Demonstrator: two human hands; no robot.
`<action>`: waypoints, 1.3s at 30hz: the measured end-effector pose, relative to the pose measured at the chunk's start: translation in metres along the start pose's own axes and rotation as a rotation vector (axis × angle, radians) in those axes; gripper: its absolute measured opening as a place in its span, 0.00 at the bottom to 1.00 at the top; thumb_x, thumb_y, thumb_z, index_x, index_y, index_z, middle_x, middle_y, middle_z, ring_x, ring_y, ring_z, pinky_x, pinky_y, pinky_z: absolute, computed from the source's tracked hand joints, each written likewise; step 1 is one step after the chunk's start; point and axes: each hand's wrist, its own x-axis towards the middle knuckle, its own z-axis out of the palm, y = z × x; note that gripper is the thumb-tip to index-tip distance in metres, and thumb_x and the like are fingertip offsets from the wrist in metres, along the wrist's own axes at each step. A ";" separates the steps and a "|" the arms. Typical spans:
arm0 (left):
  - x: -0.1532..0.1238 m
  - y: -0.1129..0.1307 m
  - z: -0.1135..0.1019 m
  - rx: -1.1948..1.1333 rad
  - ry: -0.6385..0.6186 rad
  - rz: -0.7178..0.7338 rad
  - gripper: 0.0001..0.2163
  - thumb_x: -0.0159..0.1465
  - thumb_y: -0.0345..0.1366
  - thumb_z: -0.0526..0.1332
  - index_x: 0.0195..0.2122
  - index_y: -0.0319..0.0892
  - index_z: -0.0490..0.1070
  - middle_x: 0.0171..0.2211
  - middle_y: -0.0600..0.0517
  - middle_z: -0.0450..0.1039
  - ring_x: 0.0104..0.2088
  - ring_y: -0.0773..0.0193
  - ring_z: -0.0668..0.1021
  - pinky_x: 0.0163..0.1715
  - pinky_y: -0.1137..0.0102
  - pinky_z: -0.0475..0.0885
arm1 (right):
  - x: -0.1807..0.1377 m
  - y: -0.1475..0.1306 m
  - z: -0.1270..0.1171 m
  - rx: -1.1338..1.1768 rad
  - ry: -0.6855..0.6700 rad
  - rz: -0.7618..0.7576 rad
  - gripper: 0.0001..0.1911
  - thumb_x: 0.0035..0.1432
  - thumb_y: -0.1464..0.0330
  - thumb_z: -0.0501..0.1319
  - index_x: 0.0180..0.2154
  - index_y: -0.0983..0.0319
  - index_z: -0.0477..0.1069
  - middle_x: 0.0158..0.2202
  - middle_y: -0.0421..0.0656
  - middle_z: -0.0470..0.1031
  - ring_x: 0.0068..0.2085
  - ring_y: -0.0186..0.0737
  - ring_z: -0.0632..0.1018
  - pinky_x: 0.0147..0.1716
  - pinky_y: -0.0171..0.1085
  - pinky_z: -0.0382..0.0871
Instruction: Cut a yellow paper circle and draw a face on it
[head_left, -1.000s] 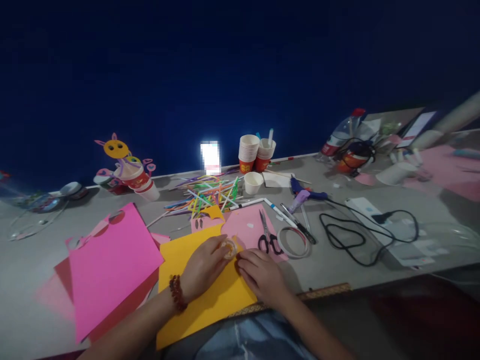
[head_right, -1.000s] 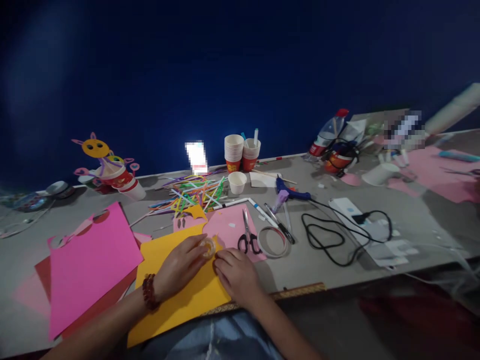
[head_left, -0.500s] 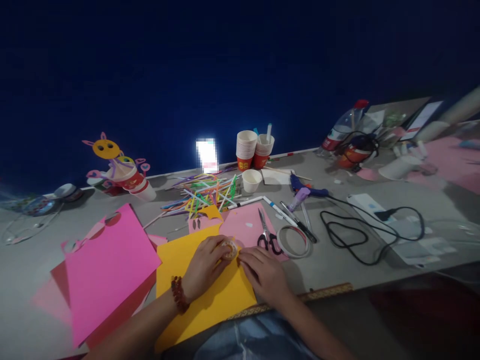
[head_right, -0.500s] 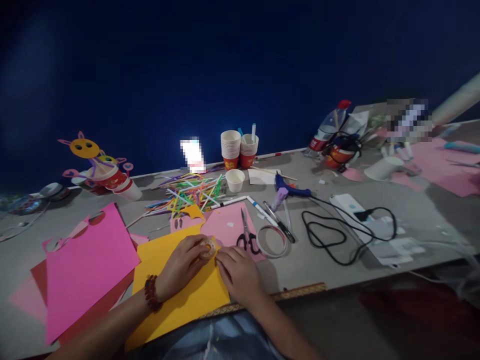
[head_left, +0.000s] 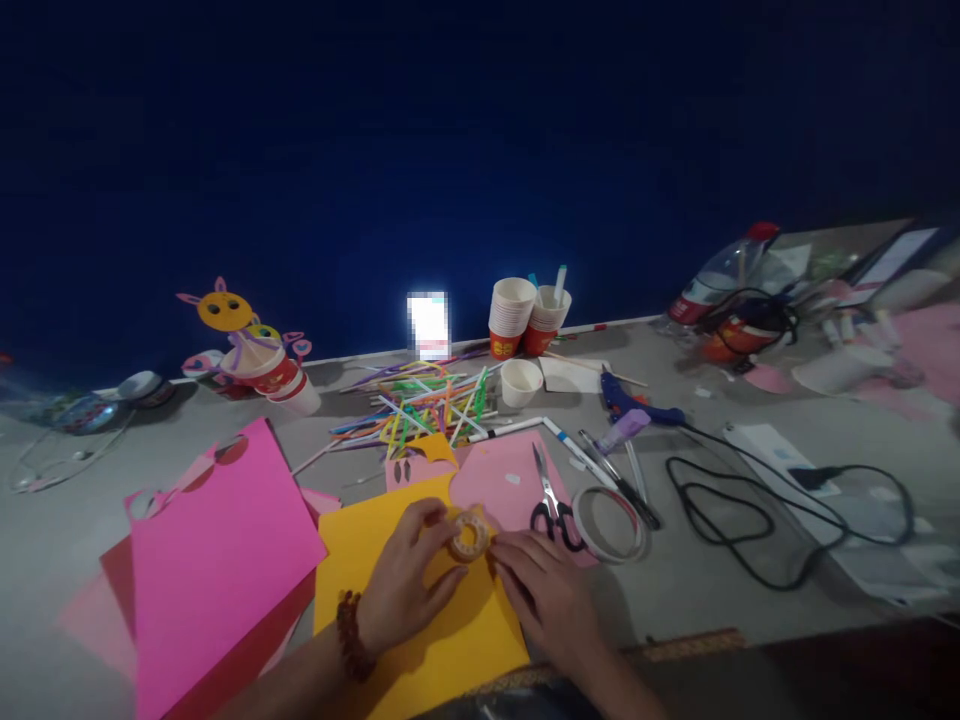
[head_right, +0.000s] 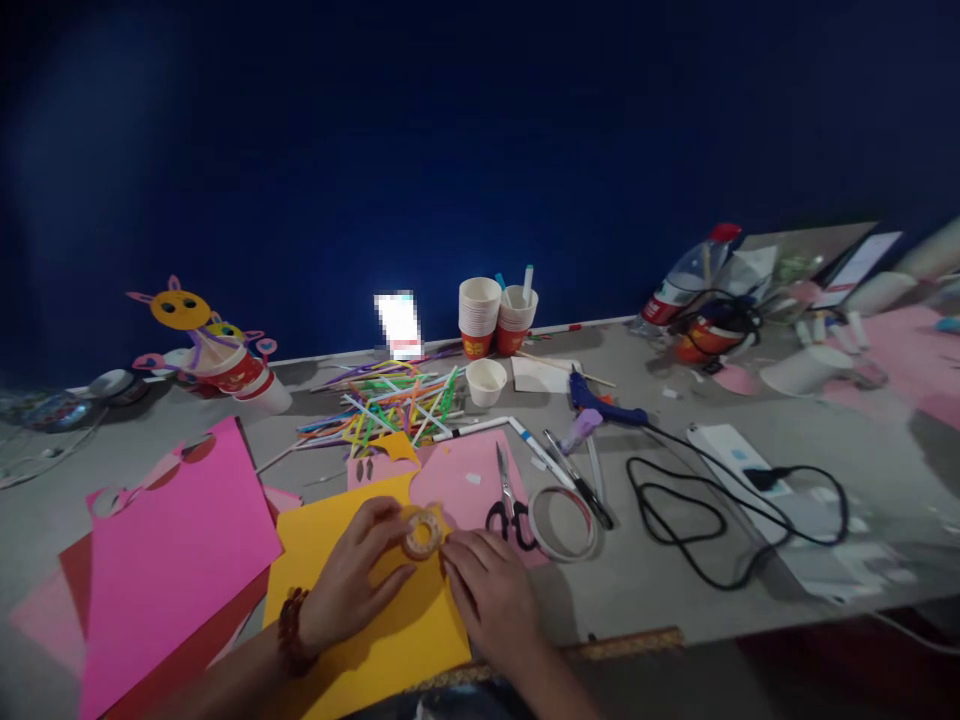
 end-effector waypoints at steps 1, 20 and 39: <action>-0.002 0.001 -0.001 0.043 0.012 0.018 0.17 0.63 0.31 0.62 0.54 0.44 0.67 0.50 0.43 0.67 0.48 0.55 0.74 0.46 0.61 0.75 | 0.000 0.000 0.000 -0.004 -0.006 0.003 0.14 0.65 0.75 0.54 0.48 0.59 0.72 0.43 0.46 0.81 0.44 0.45 0.80 0.46 0.45 0.75; 0.014 0.006 0.001 0.226 0.038 0.127 0.07 0.70 0.31 0.58 0.39 0.46 0.75 0.29 0.53 0.75 0.29 0.64 0.74 0.32 0.67 0.69 | -0.003 0.015 -0.006 -0.129 -0.186 -0.130 0.29 0.58 0.75 0.55 0.61 0.58 0.69 0.57 0.48 0.76 0.52 0.47 0.77 0.48 0.42 0.74; 0.008 0.004 0.000 0.224 0.008 0.153 0.10 0.70 0.30 0.55 0.47 0.45 0.75 0.32 0.50 0.75 0.32 0.61 0.75 0.34 0.66 0.71 | 0.003 0.005 -0.004 -0.119 -0.136 -0.068 0.27 0.57 0.77 0.54 0.57 0.58 0.71 0.55 0.49 0.76 0.50 0.47 0.76 0.49 0.45 0.74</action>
